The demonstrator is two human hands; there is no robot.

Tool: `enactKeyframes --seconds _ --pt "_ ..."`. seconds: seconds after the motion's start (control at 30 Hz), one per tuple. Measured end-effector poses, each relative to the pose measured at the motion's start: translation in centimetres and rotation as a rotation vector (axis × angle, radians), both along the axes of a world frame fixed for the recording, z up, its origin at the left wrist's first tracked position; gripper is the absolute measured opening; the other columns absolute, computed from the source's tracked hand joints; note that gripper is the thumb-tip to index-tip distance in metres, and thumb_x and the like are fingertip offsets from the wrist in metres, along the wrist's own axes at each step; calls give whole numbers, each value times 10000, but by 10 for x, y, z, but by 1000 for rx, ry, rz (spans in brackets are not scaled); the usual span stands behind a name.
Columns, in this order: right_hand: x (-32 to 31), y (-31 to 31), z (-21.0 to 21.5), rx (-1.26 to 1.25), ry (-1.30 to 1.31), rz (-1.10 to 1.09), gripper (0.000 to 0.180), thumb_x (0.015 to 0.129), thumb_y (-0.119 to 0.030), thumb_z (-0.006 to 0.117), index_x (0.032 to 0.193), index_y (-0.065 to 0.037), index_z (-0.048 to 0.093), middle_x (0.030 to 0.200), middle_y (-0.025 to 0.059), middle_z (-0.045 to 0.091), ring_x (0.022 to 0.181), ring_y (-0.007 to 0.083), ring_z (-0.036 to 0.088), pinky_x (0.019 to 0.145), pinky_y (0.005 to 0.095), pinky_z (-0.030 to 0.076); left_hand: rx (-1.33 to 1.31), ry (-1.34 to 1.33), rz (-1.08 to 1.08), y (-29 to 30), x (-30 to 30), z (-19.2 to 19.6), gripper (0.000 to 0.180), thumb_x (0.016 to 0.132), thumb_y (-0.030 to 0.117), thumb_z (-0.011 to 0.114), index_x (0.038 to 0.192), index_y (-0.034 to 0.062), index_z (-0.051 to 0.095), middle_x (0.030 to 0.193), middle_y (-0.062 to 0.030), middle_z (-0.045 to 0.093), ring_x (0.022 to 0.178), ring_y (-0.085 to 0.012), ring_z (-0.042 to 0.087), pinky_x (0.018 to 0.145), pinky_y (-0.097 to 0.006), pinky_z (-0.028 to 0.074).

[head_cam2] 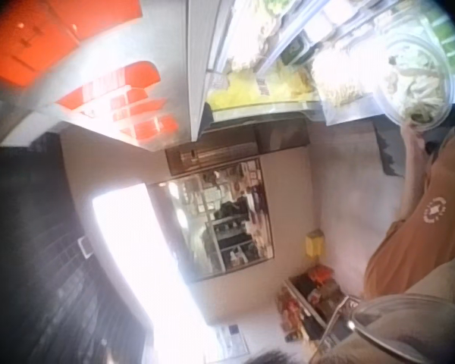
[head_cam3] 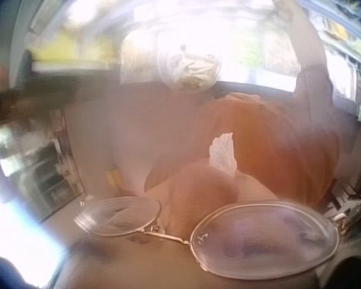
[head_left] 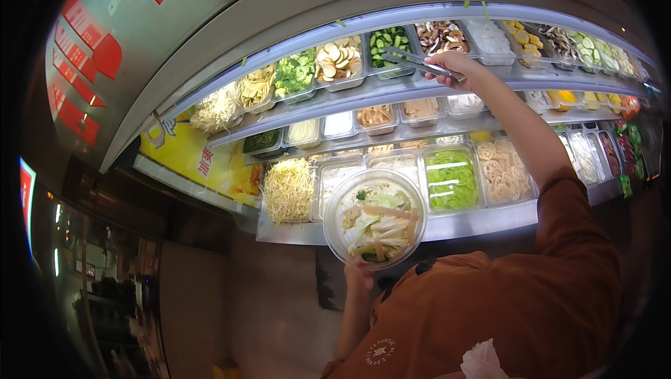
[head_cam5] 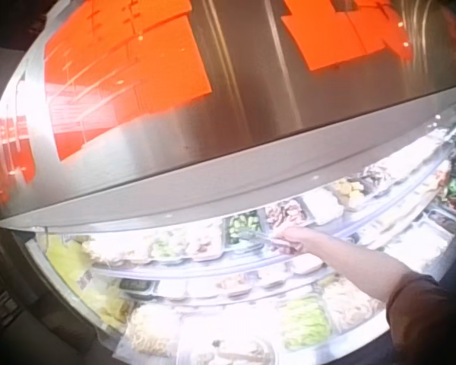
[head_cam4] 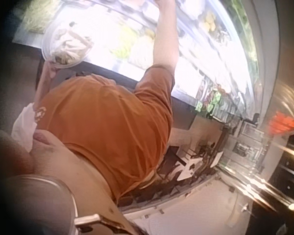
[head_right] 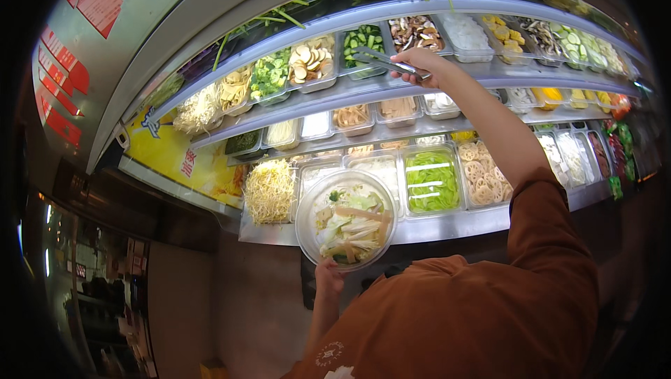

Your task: The person uses tongs to pick various vegetables from a refrigerated display case and places them into a clear plastic bowl. The person then carries the bowl to a scale, weighs it, and returns to the display to add more vegetables before moving to a sink area.

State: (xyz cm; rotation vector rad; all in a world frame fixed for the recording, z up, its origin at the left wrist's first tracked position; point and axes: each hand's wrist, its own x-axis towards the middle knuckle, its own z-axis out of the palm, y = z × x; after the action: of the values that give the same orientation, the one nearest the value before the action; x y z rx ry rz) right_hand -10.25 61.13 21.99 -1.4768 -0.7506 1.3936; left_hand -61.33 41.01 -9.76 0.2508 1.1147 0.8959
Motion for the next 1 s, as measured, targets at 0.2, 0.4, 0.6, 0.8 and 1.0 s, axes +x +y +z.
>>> enactKeyframes --seconds 0.2,0.4,0.6,0.8,1.0 --pt "8 28 -9 -12 -12 4 164 1000 -265 657 1058 -113 639 876 39 744 589 33 582 452 154 439 -7 11 162 -37 14 28 554 810 40 489 1364 35 497 1289 -154 621 1109 -371 664 821 -517 606" --pt "4 21 -11 41 -6 64 166 1005 -257 645 1039 -94 646 823 37 737 524 21 570 401 150 425 -13 49 242 -54 -4 40 565 782 32 500 1345 -3 506 1253 -176 631 1094 -390 674 815 -508 622" --pt "-29 40 -9 25 -57 -104 155 1006 -229 645 979 -76 645 812 30 731 518 27 577 389 152 428 -5 1 282 -29 -70 21 597 770 13 509 1363 -43 468 1239 -193 600 1039 -410 672 782 -529 630" --pt "-69 32 -6 50 -105 -246 153 1004 -224 651 983 -74 637 807 34 720 519 38 570 390 174 425 -14 -31 251 0 -182 2 683 775 -20 492 1453 19 422 1276 -183 562 1075 -415 647 767 -566 623" --pt "-105 35 -17 99 -333 -355 207 978 -265 685 995 -59 663 813 61 716 523 90 574 408 236 433 33 -53 206 12 -309 -8 694 778 -29 501 1460 78 432 1203 -155 573 1046 -399 643 747 -577 610"
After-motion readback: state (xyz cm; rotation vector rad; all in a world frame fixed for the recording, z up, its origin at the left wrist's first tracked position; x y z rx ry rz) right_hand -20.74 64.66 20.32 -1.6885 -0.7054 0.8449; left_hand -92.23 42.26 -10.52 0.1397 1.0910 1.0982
